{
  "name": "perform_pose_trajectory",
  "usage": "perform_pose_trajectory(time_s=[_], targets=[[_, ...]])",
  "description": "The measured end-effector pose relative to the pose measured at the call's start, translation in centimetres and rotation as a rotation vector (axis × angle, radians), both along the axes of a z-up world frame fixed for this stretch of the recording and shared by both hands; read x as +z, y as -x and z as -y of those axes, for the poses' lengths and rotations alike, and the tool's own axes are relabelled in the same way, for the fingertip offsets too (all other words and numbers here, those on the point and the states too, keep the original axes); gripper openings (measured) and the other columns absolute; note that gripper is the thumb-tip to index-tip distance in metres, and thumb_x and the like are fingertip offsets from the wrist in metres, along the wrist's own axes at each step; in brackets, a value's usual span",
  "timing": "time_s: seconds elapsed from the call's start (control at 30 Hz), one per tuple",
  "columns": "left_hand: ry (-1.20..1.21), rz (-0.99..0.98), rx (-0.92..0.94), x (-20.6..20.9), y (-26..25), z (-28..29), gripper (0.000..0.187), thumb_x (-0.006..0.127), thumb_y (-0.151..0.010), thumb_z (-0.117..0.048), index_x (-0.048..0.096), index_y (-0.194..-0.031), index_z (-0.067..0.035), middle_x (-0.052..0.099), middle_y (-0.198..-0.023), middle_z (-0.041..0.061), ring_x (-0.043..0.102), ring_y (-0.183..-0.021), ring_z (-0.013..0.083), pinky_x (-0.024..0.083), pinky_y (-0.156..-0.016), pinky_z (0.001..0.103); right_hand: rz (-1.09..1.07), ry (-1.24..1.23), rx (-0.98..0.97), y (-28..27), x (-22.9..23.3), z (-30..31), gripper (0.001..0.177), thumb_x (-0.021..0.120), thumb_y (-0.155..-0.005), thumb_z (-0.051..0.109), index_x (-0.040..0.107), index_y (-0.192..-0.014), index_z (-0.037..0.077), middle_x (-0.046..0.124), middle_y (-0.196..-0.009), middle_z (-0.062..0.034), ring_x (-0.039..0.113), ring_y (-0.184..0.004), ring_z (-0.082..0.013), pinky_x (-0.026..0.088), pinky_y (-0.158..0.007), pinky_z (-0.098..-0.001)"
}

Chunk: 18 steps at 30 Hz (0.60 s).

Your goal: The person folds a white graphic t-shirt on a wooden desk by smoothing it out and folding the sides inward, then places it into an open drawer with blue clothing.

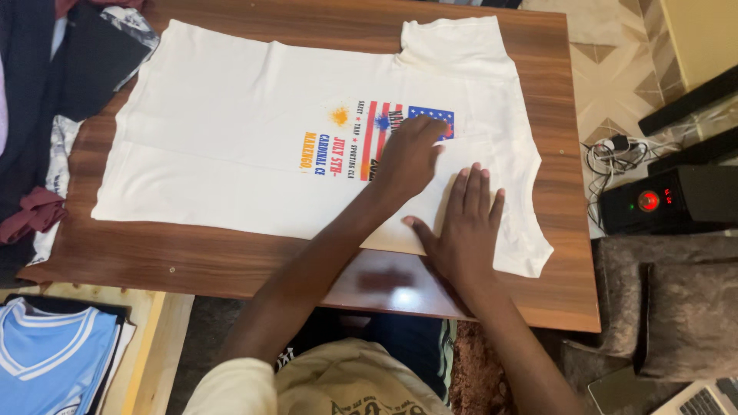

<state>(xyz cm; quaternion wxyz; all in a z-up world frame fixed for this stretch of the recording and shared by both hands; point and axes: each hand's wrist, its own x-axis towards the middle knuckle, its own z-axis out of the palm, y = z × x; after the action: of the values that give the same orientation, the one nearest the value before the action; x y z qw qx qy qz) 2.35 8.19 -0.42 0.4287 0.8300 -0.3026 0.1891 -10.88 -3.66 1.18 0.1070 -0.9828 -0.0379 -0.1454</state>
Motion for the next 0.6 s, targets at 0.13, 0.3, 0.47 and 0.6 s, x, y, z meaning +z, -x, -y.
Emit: perform_pose_trajectory(time_s=[0.13,0.3,0.47,0.6], targets=[[-0.094,-0.061,-0.116,-0.9,-3.1,5.1,0.034,0.079,-0.079,-0.008,0.066,-0.111,-0.005,0.067,-0.099,0.015,0.063,-0.098,0.0368,0.05,-0.083,0.049,-0.059,-0.056,0.004,1.0,-0.6,-0.1,0.109,0.059,-0.09,0.069,0.03,-0.152,-0.016,0.028,-0.16,-0.038,0.022,-0.153,-0.048,0.012,-0.119,-0.0657],[-0.297,-0.159,-0.141,-1.6,-5.6,7.8,0.013,0.075,-0.09,-0.014,0.068,-0.099,-0.008,0.069,-0.098,0.008,0.066,-0.1,0.0292,0.05,-0.084,0.046,-0.069,-0.016,0.019,1.1,-1.5,0.3,0.104,0.053,-0.095,0.067,0.028,-0.154,-0.014,0.028,-0.161,-0.0357,0.02,-0.154,-0.0467,0.011,-0.12,-0.0659],[-0.226,0.074,0.031,-0.8,0.0,6.4,0.031,0.067,-0.088,-0.006,0.066,-0.119,-0.005,0.068,-0.117,0.01,0.062,-0.115,0.03,0.048,-0.1,0.045,-0.156,0.008,0.0,1.1,-1.9,0.6,0.091,0.054,-0.094,0.057,0.031,-0.152,-0.009,0.028,-0.16,-0.0329,0.018,-0.153,-0.046,0.01,-0.119,-0.065],[-0.164,0.026,0.023,-0.6,6.2,1.8,0.042,0.064,-0.099,-0.022,0.059,-0.136,-0.002,0.06,-0.14,0.017,0.051,-0.139,0.0335,0.041,-0.114,0.051,-0.156,-0.069,0.055,0.1,-3.3,2.6,0.073,0.048,-0.101,0.035,0.032,-0.158,-0.008,0.026,-0.165,-0.0335,0.016,-0.156,-0.0462,0.009,-0.121,-0.0658]])
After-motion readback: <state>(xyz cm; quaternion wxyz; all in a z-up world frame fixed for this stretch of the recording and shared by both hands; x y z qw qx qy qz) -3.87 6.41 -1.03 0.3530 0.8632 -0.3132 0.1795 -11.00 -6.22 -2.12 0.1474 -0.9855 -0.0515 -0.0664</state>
